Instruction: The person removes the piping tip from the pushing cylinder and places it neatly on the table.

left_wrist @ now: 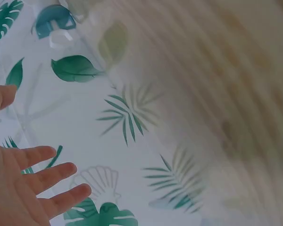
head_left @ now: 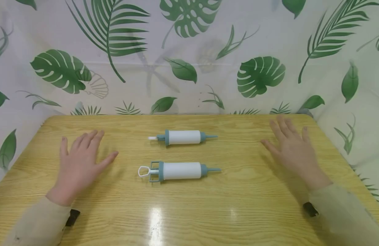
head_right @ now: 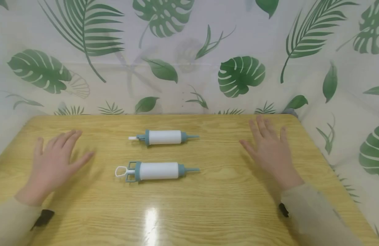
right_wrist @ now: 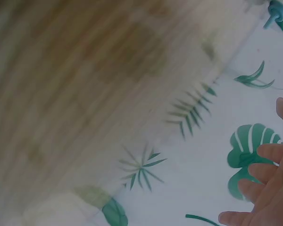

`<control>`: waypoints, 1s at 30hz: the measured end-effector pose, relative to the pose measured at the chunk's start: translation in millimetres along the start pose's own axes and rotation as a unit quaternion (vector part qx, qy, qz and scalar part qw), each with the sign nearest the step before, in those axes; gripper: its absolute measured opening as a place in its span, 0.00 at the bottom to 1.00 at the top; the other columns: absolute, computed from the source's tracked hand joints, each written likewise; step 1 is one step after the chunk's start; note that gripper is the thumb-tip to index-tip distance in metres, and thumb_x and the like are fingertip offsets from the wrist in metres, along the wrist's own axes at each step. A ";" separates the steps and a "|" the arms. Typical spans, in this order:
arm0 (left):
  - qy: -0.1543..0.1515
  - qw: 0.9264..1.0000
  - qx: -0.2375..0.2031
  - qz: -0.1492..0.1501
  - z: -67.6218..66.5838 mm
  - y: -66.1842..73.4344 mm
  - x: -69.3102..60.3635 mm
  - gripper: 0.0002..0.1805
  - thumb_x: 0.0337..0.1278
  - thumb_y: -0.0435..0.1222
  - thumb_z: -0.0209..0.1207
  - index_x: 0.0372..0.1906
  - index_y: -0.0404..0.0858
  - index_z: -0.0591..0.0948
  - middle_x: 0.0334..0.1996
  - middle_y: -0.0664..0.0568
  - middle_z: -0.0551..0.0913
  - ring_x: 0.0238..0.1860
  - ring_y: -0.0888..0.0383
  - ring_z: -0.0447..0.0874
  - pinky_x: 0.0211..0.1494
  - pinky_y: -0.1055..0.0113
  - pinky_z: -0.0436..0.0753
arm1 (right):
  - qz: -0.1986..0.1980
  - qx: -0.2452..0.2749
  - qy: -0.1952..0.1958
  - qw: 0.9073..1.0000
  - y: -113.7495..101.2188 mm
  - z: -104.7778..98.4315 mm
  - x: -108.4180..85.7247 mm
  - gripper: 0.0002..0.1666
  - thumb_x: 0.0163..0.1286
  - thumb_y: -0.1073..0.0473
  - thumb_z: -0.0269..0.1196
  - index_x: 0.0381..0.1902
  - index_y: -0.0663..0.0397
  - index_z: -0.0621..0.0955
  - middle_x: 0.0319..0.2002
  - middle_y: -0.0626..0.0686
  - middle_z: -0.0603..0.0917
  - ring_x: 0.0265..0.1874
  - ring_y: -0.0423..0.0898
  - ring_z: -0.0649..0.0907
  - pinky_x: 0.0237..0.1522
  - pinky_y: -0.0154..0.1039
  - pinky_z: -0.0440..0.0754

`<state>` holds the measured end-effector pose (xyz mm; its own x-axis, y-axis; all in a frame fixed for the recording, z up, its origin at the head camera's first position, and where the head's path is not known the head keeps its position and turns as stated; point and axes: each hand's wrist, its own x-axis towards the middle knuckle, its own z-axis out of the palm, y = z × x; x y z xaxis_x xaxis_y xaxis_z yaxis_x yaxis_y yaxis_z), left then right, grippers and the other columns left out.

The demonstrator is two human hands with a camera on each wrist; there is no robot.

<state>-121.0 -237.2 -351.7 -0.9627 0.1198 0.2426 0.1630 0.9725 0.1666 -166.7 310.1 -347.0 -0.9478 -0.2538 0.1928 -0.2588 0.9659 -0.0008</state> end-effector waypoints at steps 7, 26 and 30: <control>0.046 0.996 -0.070 0.026 0.4 22.1 -7.9 0.35 0.63 0.56 0.54 0.66 0.36 0.69 0.63 0.39 0.70 0.62 0.39 0.65 0.67 0.37 0.46 | -0.030 0.037 -0.002 0.999 -30.5 -9.7 -1.9 0.44 0.72 0.37 0.50 0.73 0.61 0.57 0.71 0.66 0.57 0.70 0.61 0.55 0.66 0.64 0.48; -0.029 0.946 -0.322 0.031 17.3 85.3 -27.7 0.35 0.60 0.51 0.60 0.68 0.40 0.67 0.65 0.48 0.68 0.67 0.47 0.62 0.66 0.44 0.60 | -0.097 0.223 -0.049 0.969 -105.9 -6.1 -8.5 0.39 0.71 0.40 0.55 0.71 0.57 0.64 0.71 0.57 0.61 0.68 0.60 0.62 0.66 0.60 0.57; -0.022 0.937 -0.347 0.025 25.1 90.3 -25.2 0.35 0.58 0.51 0.62 0.68 0.41 0.67 0.65 0.49 0.68 0.67 0.48 0.61 0.66 0.45 0.59 | -0.098 0.256 -0.064 0.959 -113.5 -6.3 -7.4 0.39 0.69 0.39 0.56 0.70 0.54 0.65 0.70 0.54 0.63 0.68 0.56 0.63 0.66 0.57 0.59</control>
<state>-87.5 -147.4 -366.8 -0.9554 0.1852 0.2299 0.2952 0.6030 0.7411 -129.1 202.7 -342.2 -0.8781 -0.4638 0.1175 -0.4612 0.7552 -0.4658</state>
